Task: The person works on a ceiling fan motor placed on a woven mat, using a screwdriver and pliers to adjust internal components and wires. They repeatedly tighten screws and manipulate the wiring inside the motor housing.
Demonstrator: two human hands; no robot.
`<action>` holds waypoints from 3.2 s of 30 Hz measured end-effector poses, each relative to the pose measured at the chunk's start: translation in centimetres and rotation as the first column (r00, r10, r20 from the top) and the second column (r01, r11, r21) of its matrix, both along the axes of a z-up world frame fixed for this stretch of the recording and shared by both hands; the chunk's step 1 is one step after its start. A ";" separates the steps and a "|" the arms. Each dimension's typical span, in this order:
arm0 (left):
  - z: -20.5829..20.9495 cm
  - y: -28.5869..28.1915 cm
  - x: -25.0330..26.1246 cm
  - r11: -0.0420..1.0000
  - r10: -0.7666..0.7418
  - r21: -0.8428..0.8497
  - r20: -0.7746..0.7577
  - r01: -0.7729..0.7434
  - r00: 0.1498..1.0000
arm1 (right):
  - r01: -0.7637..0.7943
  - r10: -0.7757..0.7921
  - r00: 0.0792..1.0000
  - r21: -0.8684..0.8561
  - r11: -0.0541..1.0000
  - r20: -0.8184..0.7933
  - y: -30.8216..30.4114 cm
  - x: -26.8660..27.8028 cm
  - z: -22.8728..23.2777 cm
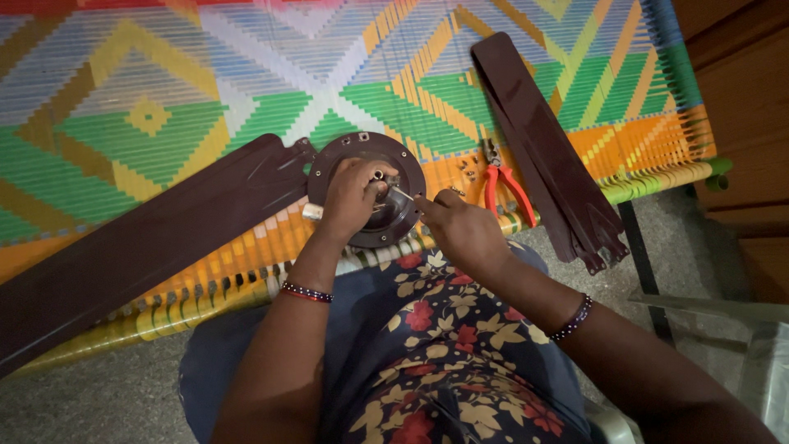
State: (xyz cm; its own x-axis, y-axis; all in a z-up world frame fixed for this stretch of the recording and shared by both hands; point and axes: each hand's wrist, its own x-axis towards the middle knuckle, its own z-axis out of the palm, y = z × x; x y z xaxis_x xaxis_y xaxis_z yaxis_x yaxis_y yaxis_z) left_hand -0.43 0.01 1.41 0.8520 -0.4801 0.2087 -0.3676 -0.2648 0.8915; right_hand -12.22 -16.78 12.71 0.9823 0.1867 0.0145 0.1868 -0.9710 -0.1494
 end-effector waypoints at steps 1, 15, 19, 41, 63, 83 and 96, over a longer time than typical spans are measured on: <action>0.0 0.0 0.0 1.000 0.000 0.000 -0.008 0.000 1.000 | 0.005 -0.005 1.000 -0.003 1.000 -0.011 0.0 0.0 0.1; -0.2 0.0 0.1 1.000 0.004 -0.011 0.019 -0.004 1.000 | -0.003 0.003 1.000 -0.002 1.000 0.021 0.6 0.4 0.6; -0.5 0.1 0.1 0.998 -0.002 -0.068 0.094 0.008 0.996 | 0.017 -0.019 0.999 -0.058 0.998 -0.033 0.8 0.3 0.9; -1.1 0.1 0.3 0.997 0.002 -0.075 0.100 0.005 0.995 | -0.198 0.137 0.973 -0.367 0.909 -0.187 0.7 0.7 0.3; -0.7 0.3 0.5 0.987 0.011 -0.163 0.117 0.008 0.993 | 0.744 -0.190 0.665 0.618 0.256 -0.722 -2.9 -5.9 -0.7; 8.7 24.8 -18.5 0.885 0.268 0.366 0.105 -0.288 0.958 | 0.912 -0.455 0.395 0.281 0.299 -0.798 -15.7 -31.1 2.5; 13.3 21.7 -20.4 0.844 0.204 0.473 0.158 -0.255 0.966 | 0.910 -0.411 0.362 0.223 0.349 -0.837 -17.9 -37.7 0.8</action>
State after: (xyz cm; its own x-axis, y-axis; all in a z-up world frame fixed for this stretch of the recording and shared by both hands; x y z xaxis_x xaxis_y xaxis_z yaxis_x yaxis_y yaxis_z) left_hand -20.86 21.69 14.74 0.9380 -0.3351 0.0888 -0.3206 -0.7413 0.5897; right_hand -49.88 -34.71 13.54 0.5286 -0.3505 -0.7731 -0.8462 -0.2899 -0.4472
